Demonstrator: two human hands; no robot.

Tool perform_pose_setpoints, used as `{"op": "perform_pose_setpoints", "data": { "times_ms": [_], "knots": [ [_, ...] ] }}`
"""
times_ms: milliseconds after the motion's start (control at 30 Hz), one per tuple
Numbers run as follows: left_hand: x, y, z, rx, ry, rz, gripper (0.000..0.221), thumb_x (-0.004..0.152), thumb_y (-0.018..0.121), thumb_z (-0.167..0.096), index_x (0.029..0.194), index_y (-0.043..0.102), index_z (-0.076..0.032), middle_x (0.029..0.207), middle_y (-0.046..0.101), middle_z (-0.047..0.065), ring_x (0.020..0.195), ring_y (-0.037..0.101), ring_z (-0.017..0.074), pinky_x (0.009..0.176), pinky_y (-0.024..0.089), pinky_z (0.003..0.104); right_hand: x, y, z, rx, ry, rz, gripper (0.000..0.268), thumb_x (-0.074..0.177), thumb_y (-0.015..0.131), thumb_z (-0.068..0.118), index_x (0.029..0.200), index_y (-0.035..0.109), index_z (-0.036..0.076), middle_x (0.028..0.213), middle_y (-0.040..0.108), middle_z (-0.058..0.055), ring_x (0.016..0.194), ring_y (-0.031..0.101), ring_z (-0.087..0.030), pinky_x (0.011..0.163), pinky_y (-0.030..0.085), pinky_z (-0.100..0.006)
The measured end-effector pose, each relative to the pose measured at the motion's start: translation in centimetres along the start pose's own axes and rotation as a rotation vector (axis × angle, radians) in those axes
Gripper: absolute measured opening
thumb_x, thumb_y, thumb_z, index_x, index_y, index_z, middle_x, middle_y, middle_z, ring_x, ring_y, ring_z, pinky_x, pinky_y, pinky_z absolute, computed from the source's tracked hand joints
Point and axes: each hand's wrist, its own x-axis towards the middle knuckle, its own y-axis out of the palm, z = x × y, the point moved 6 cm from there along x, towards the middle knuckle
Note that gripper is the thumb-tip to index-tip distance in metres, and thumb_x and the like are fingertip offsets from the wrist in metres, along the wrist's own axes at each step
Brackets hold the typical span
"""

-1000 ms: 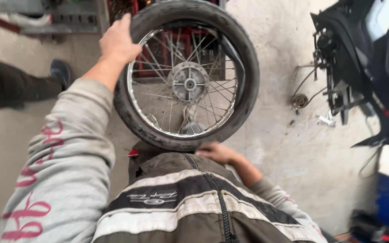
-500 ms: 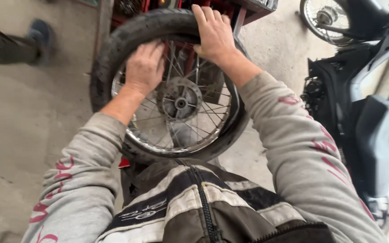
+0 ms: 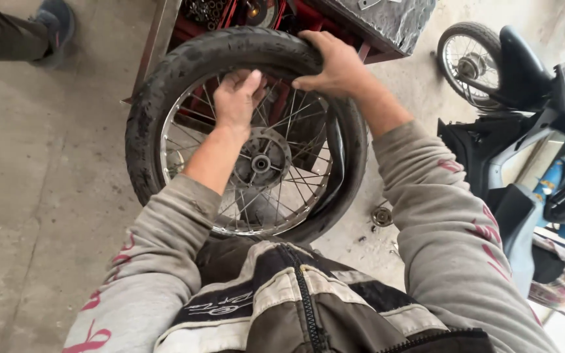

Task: Installing an inner tube into a tire and seating the tire onto the wheel rim.

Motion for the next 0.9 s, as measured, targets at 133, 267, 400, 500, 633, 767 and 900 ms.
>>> {"op": "perform_pose_setpoints", "data": {
  "times_ms": [133, 267, 400, 500, 633, 767, 900],
  "knots": [
    [-0.1, 1.7, 1.7, -0.121, -0.048, -0.040, 0.034, 0.088, 0.078, -0.004, 0.112, 0.054, -0.005, 0.099, 0.068, 0.004, 0.088, 0.070, 0.0166, 0.075, 0.062, 0.033, 1.0, 0.0, -1.0, -0.036, -0.012, 0.026, 0.092, 0.062, 0.101, 0.041, 0.135, 0.062, 0.002, 0.124, 0.067, -0.018, 0.115, 0.065, -0.038, 0.099, 0.052, -0.044],
    [0.6, 3.8, 2.2, -0.171, 0.032, -0.038, 0.040, 0.084, 0.076, 0.007, 0.106, 0.045, -0.006, 0.093, 0.066, 0.007, 0.079, 0.069, 0.0177, 0.065, 0.059, 0.033, 1.9, -0.9, -0.7, -0.130, -0.036, 0.065, 0.087, 0.058, 0.103, 0.043, 0.126, 0.067, 0.002, 0.117, 0.069, -0.018, 0.110, 0.066, -0.039, 0.094, 0.053, -0.046],
    [0.6, 3.2, 2.0, -0.182, 0.080, -0.017, 0.039, 0.085, 0.074, 0.009, 0.105, 0.045, -0.006, 0.088, 0.067, 0.008, 0.073, 0.067, 0.0167, 0.061, 0.057, 0.030, 2.6, -1.2, -0.5, -0.168, -0.015, 0.143, 0.082, 0.058, 0.100, 0.042, 0.124, 0.069, 0.004, 0.115, 0.071, -0.017, 0.108, 0.068, -0.037, 0.094, 0.054, -0.045],
    [0.3, 3.8, 2.1, -0.178, 0.092, 0.054, 0.037, 0.088, 0.075, 0.009, 0.105, 0.045, -0.005, 0.084, 0.067, 0.007, 0.070, 0.064, 0.0153, 0.060, 0.053, 0.028, 2.5, -1.4, 0.6, -0.263, -0.027, 0.141, 0.077, 0.062, 0.099, 0.042, 0.121, 0.070, 0.002, 0.110, 0.071, -0.018, 0.105, 0.068, -0.039, 0.092, 0.054, -0.047],
    [-0.1, 3.5, 0.8, -0.159, 0.022, 0.033, 0.037, 0.086, 0.077, 0.008, 0.104, 0.047, -0.004, 0.082, 0.065, 0.006, 0.067, 0.062, 0.0139, 0.056, 0.050, 0.028, 4.2, -1.5, 0.8, -0.274, -0.010, 0.216, 0.076, 0.065, 0.093, 0.045, 0.124, 0.070, 0.003, 0.108, 0.071, -0.019, 0.099, 0.070, -0.039, 0.089, 0.055, -0.047],
    [-0.3, 3.4, 0.4, -0.077, -0.040, 0.024, 0.036, 0.083, 0.079, 0.007, 0.103, 0.050, -0.003, 0.080, 0.067, 0.006, 0.062, 0.062, 0.0134, 0.052, 0.050, 0.028, 4.7, -0.4, 2.5, -0.458, -0.022, 0.285, 0.071, 0.064, 0.094, 0.049, 0.109, 0.067, 0.000, 0.101, 0.070, -0.022, 0.092, 0.069, -0.041, 0.083, 0.056, -0.048],
    [-0.3, 3.5, -0.1, -0.049, -0.041, 0.034, 0.036, 0.080, 0.077, 0.007, 0.101, 0.050, -0.003, 0.074, 0.066, 0.006, 0.056, 0.061, 0.0136, 0.047, 0.047, 0.029, 4.9, 0.1, 2.9, -0.537, 0.021, 0.237, 0.073, 0.060, 0.095, 0.048, 0.107, 0.066, 0.000, 0.099, 0.071, -0.021, 0.088, 0.070, -0.041, 0.077, 0.055, -0.049]
  ]
}}
